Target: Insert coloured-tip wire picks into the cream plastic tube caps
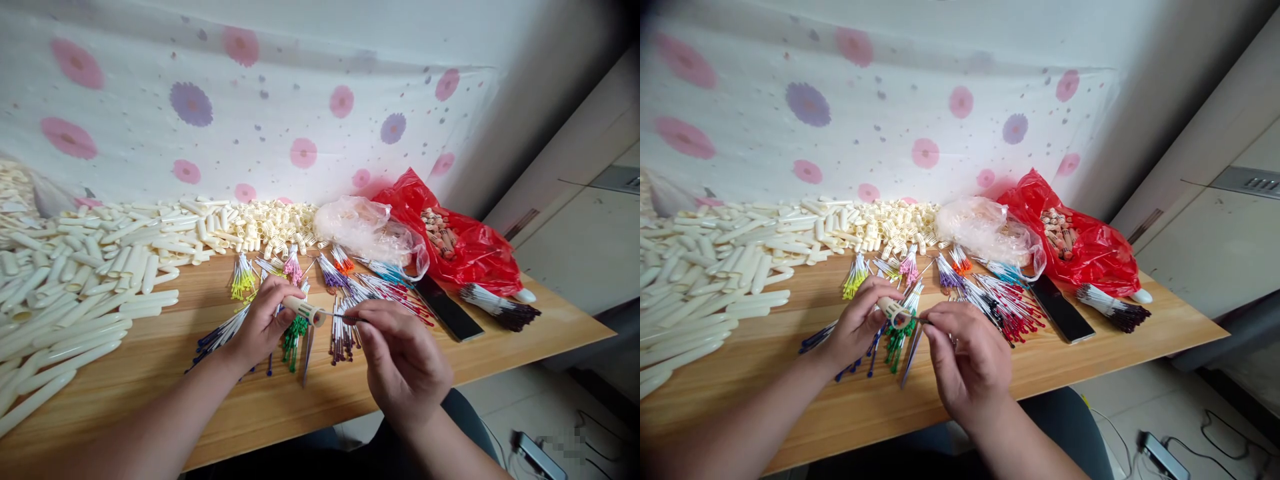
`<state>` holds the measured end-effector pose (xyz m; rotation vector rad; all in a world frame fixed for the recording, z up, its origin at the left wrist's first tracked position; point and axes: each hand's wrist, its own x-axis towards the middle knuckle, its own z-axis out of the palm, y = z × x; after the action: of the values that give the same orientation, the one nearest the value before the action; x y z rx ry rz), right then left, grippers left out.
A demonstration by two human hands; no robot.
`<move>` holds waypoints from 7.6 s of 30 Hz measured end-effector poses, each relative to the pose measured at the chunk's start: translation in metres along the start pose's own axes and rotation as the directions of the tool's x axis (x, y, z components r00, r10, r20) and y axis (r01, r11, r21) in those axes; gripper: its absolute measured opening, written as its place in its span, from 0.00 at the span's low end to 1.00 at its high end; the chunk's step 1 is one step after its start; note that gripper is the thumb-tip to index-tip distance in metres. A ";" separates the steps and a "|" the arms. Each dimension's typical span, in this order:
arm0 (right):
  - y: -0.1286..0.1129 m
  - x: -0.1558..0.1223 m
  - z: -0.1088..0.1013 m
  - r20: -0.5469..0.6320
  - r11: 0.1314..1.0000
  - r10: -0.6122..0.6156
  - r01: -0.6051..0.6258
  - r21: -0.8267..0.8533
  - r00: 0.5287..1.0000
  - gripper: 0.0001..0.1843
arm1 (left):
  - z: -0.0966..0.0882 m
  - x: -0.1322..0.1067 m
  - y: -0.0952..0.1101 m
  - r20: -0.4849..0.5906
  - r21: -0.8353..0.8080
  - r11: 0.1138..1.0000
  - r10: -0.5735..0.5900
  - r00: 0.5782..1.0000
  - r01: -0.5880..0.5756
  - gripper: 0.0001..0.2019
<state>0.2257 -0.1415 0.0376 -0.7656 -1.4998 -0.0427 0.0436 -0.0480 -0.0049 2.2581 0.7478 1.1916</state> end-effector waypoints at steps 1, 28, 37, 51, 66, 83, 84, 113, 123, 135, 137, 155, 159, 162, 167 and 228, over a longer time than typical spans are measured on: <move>0.000 -0.001 0.000 -0.001 1.000 -0.014 0.014 0.002 1.000 0.18 | 0.000 0.000 0.000 0.005 0.002 1.000 -0.001 1.000 0.001 0.24; 0.006 -0.003 0.007 0.249 0.982 0.157 -0.123 -0.144 0.956 0.07 | 0.000 0.000 0.004 -0.059 0.137 0.986 0.109 0.992 -0.100 0.21; 0.004 -0.011 0.015 0.173 0.913 0.403 -0.409 -0.006 0.899 0.06 | 0.001 -0.003 0.005 -0.162 0.371 0.916 0.228 0.960 -0.155 0.15; 0.057 -0.028 -0.043 0.219 0.884 0.432 -0.363 -0.295 0.875 0.06 | 0.002 0.002 -0.011 -0.109 0.025 0.999 -0.024 0.994 0.027 0.20; 0.070 -0.057 -0.053 0.463 0.725 0.593 -0.187 -0.663 0.659 0.05 | 0.009 0.007 -0.007 0.021 -0.087 0.967 -0.239 0.971 0.240 0.09; 0.063 -0.072 -0.038 0.575 0.864 0.359 -0.029 -0.502 0.735 0.12 | 0.007 0.003 -0.013 0.073 -0.179 0.947 -0.257 0.964 0.266 0.12; 0.067 -0.072 -0.044 0.530 0.858 0.351 -0.039 -0.511 0.772 0.12 | 0.006 0.004 -0.014 0.072 -0.171 0.951 -0.248 0.966 0.257 0.11; 0.121 -0.054 -0.074 0.317 0.420 0.569 0.063 -0.905 0.759 0.10 | 0.007 0.005 -0.014 0.107 -0.124 0.966 -0.213 0.971 0.225 0.09; 0.124 -0.051 -0.070 0.263 0.356 0.562 0.057 -0.933 0.785 0.10 | 0.010 0.007 -0.014 0.109 -0.107 0.963 -0.236 0.966 0.248 0.10; 0.104 -0.026 -0.114 0.068 0.364 0.523 -0.150 -0.919 0.850 0.10 | 0.011 0.007 -0.015 0.124 -0.151 0.956 -0.233 0.965 0.250 0.11; 0.094 -0.024 -0.100 0.016 0.538 0.543 -0.333 -0.775 0.840 0.09 | 0.013 0.005 -0.016 0.117 -0.163 0.946 -0.265 0.957 0.282 0.12; 0.041 -0.042 0.027 0.347 0.492 0.713 -0.787 0.372 0.609 0.14 | 0.018 0.002 0.007 -0.004 -0.781 0.517 -0.564 0.825 0.350 0.10; 0.041 -0.042 0.025 0.306 0.509 0.707 -0.759 0.407 0.638 0.07 | 0.016 0.004 0.015 0.041 -0.809 0.477 -0.536 0.843 0.343 0.09; 0.041 -0.043 0.027 0.305 0.513 0.693 -0.744 0.428 0.653 0.07 | 0.017 0.002 0.018 0.097 -0.807 0.466 -0.501 0.860 0.362 0.07; 0.041 -0.046 0.026 0.319 0.595 0.638 -0.712 0.373 0.701 0.06 | 0.020 0.002 0.021 0.127 -0.813 0.444 -0.497 0.858 0.377 0.08; -0.031 0.022 -0.005 0.251 0.987 0.050 -0.010 -0.159 0.967 0.10 | 0.014 0.000 0.000 -0.084 -0.014 0.994 -0.106 0.991 0.105 0.06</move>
<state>0.2176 -0.1583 0.0712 -0.9478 -1.7434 -0.0411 0.0557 -0.0505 -0.0120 2.1433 0.8802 1.2443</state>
